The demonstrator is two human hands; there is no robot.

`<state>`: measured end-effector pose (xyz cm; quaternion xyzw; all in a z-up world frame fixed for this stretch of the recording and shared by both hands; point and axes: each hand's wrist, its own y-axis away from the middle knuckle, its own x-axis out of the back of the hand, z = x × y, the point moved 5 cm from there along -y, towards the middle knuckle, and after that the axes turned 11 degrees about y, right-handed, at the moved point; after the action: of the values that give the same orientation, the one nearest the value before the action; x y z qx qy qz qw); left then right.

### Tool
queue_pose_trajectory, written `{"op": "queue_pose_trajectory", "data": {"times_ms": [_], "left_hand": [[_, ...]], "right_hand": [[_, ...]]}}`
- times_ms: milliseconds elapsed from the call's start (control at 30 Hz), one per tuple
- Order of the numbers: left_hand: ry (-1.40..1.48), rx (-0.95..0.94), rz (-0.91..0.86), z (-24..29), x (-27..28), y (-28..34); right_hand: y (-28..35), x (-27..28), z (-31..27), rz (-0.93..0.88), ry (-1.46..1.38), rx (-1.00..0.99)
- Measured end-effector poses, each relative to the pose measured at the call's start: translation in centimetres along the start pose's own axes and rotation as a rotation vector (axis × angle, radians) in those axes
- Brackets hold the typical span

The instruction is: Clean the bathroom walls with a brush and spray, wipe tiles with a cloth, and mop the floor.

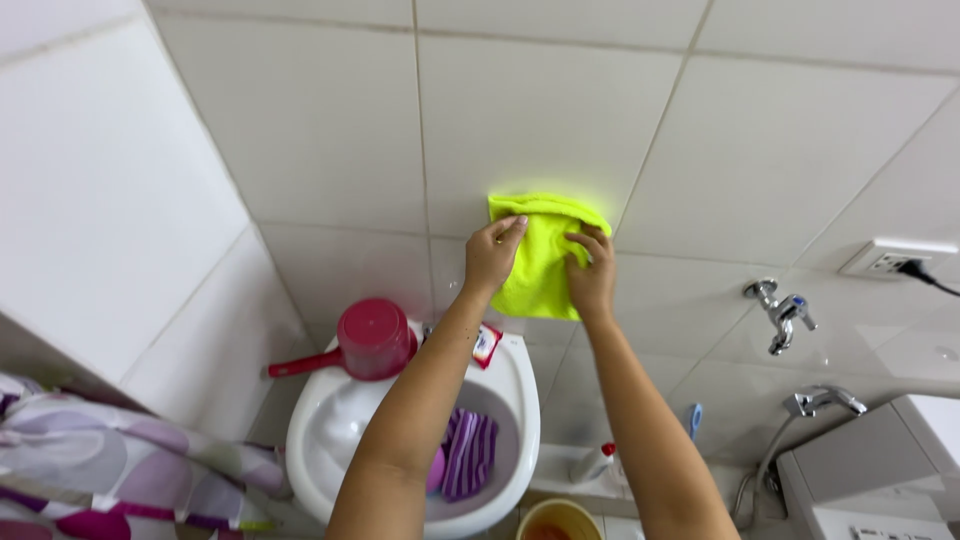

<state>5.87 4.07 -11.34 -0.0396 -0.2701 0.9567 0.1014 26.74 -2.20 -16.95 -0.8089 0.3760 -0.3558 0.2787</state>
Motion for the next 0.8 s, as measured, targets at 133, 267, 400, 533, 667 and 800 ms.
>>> {"op": "queue_pose_trajectory", "data": {"times_ms": [133,267,400,533,667,800], "left_hand": [[-0.094,0.303,-0.058,-3.2,0.0,4.4],[0.016,0.399,-0.086,-6.0,-0.4,11.5],[0.128,0.516,-0.071,-12.8,-0.4,16.0],[0.117,0.535,0.062,-13.2,0.9,18.2],[-0.454,0.042,0.288,-8.9,4.5,20.6],[-0.382,0.061,0.365,-4.2,9.5,23.1]], "right_hand": [[5.2,4.5,2.8,-0.202,-0.304,-0.433],[9.8,7.2,4.1,-0.266,-0.442,-0.512],[12.9,7.2,6.6,-0.584,-0.210,-0.598],[14.3,3.6,7.6,-0.709,-0.073,-0.466],[17.5,-1.8,6.6,-0.630,0.087,-0.043],[23.7,-6.1,2.0,-1.213,0.439,-0.018]]}}
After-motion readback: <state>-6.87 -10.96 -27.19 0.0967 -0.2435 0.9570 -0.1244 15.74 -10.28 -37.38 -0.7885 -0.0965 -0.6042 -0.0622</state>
